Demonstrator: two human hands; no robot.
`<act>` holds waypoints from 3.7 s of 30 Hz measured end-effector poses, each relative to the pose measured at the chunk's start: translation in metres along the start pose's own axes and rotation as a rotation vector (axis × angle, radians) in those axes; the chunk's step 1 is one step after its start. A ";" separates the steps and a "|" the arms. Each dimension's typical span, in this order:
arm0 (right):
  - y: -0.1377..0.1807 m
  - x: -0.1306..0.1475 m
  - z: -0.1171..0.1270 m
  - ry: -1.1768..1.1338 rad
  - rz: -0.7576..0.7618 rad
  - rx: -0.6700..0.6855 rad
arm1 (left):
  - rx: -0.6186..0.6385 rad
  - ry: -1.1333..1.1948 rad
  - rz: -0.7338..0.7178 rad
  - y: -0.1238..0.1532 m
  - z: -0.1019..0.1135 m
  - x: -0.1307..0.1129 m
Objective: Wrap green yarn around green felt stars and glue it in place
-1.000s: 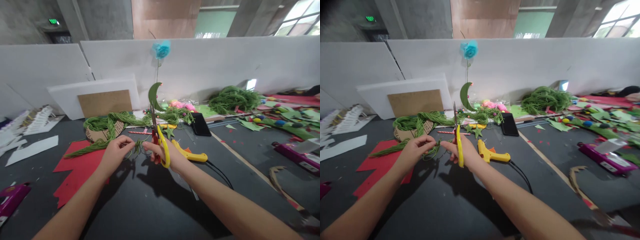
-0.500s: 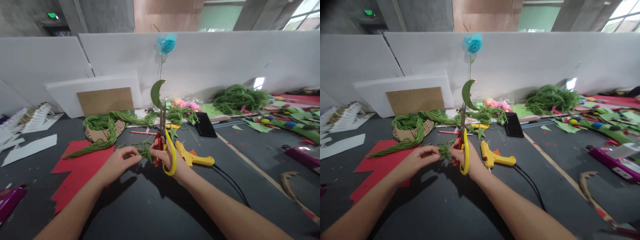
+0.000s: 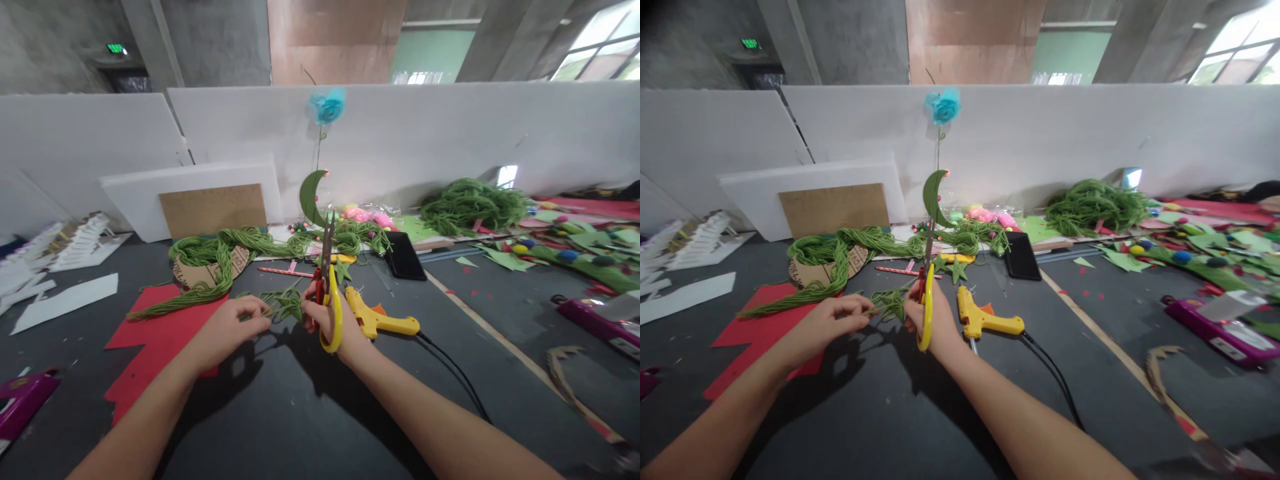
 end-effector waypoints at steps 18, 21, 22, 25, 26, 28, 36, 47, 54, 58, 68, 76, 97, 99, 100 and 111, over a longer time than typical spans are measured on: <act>0.010 0.031 0.012 -0.049 0.207 -0.101 | -0.346 0.423 -0.077 -0.003 -0.010 -0.004; 0.009 0.030 0.012 -0.045 0.182 -0.045 | -0.272 0.664 -0.125 -0.002 -0.016 -0.014; 0.008 0.027 0.010 -0.009 0.166 -0.028 | -0.201 0.743 -0.105 -0.003 -0.019 -0.016; 0.006 0.016 0.006 0.134 0.160 -0.047 | 0.016 0.785 0.033 -0.007 -0.030 -0.013; 0.006 0.013 0.006 0.173 0.176 -0.071 | 0.039 0.732 0.069 -0.009 -0.032 -0.011; 0.007 0.010 0.006 0.225 0.212 -0.114 | 0.023 0.610 0.094 -0.010 -0.033 -0.006; 0.012 0.013 0.005 0.425 0.087 -0.057 | -0.299 0.082 0.020 -0.002 -0.018 -0.009; 0.034 0.026 0.008 -0.035 -0.272 0.289 | -0.033 0.288 0.093 -0.019 -0.035 0.017; 0.110 0.008 0.009 -0.536 -0.805 0.494 | -0.005 0.377 0.128 -0.021 -0.038 0.027; 0.116 0.004 0.004 -0.557 -0.910 0.500 | 0.003 0.399 0.137 -0.021 -0.039 0.031; 0.094 0.000 -0.014 -0.594 -0.877 0.590 | -0.001 0.406 0.163 -0.021 -0.040 0.029; 0.076 -0.010 -0.023 -0.617 -0.879 0.609 | 0.035 0.433 0.194 -0.020 -0.038 0.027; 0.064 -0.011 -0.026 -0.562 -0.940 0.516 | 0.037 0.453 0.168 -0.019 -0.036 0.026; 0.067 -0.006 -0.021 -0.526 -0.883 0.540 | 0.045 0.499 0.181 -0.019 -0.035 0.026; 0.069 -0.003 -0.018 -0.490 -0.853 0.560 | 0.047 0.525 0.185 -0.019 -0.034 0.027; 0.052 0.047 0.046 0.973 -0.201 0.362 | -0.220 0.828 0.115 -0.021 -0.009 0.038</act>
Point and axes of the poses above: each hand's wrist, its own y-axis away from the middle knuckle, its own z-axis out of the back of the hand, x = y × z, the point moved 2 cm from there along -y, towards the middle knuckle, and after that the axes turned 9 degrees about x, right-handed, at the moved point
